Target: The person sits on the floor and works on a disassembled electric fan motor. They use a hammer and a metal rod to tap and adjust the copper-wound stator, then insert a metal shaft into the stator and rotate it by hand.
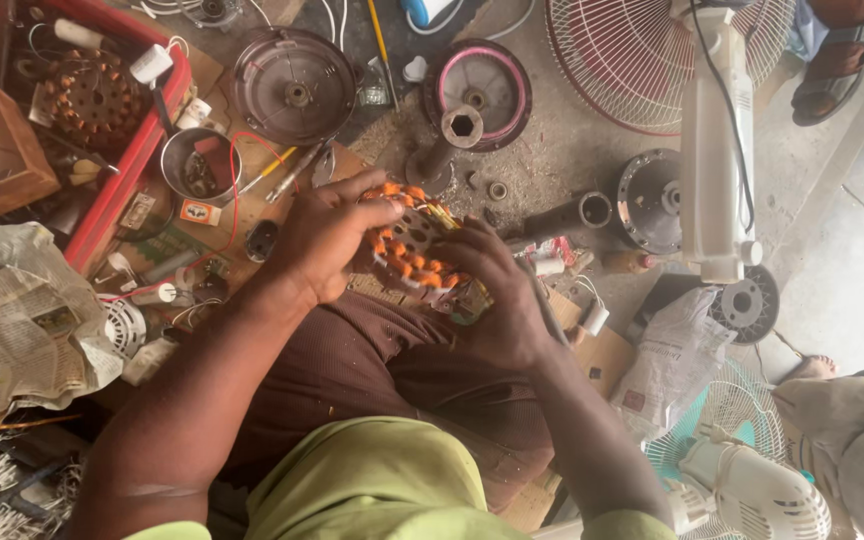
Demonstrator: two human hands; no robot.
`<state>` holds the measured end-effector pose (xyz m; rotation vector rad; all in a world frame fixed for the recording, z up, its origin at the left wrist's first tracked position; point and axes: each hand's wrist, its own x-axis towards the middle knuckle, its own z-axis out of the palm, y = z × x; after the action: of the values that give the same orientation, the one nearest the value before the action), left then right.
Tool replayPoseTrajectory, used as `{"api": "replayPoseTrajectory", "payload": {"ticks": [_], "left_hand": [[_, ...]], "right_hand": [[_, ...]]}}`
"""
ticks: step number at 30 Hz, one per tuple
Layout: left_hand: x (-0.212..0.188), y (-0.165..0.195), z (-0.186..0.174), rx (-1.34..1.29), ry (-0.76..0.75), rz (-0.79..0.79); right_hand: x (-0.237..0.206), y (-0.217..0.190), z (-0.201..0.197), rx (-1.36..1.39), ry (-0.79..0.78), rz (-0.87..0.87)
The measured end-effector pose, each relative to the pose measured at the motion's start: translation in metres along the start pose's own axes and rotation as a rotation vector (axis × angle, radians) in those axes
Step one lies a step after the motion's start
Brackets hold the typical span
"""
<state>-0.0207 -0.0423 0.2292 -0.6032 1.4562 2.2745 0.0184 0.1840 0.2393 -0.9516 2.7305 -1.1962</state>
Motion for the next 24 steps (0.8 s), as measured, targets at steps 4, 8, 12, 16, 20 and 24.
{"api": "replayPoseTrajectory", "payload": {"ticks": [4, 8, 12, 16, 20, 24], "left_hand": [[0.012, 0.000, -0.004, -0.142, -0.082, -0.195], [0.022, -0.001, -0.021, 0.131, -0.152, -0.365], [0.034, 0.003, -0.036, 0.911, -0.327, 0.193], [0.068, 0.000, -0.023, 0.823, -0.187, 0.069], [0.109, -0.009, 0.002, 0.456, -0.167, 0.148], [0.137, -0.009, 0.011, 0.348, -0.127, 0.085]], "right_hand": [[-0.005, 0.032, 0.005, 0.198, 0.096, -0.005], [-0.013, 0.054, -0.002, 0.469, 0.066, 0.637], [-0.001, 0.069, -0.008, 0.877, 0.131, 0.736], [0.026, 0.092, -0.008, 1.061, 0.162, 0.772], [0.053, 0.116, -0.003, 1.182, 0.286, 0.853], [0.069, 0.136, 0.004, 1.155, 0.294, 1.001]]}}
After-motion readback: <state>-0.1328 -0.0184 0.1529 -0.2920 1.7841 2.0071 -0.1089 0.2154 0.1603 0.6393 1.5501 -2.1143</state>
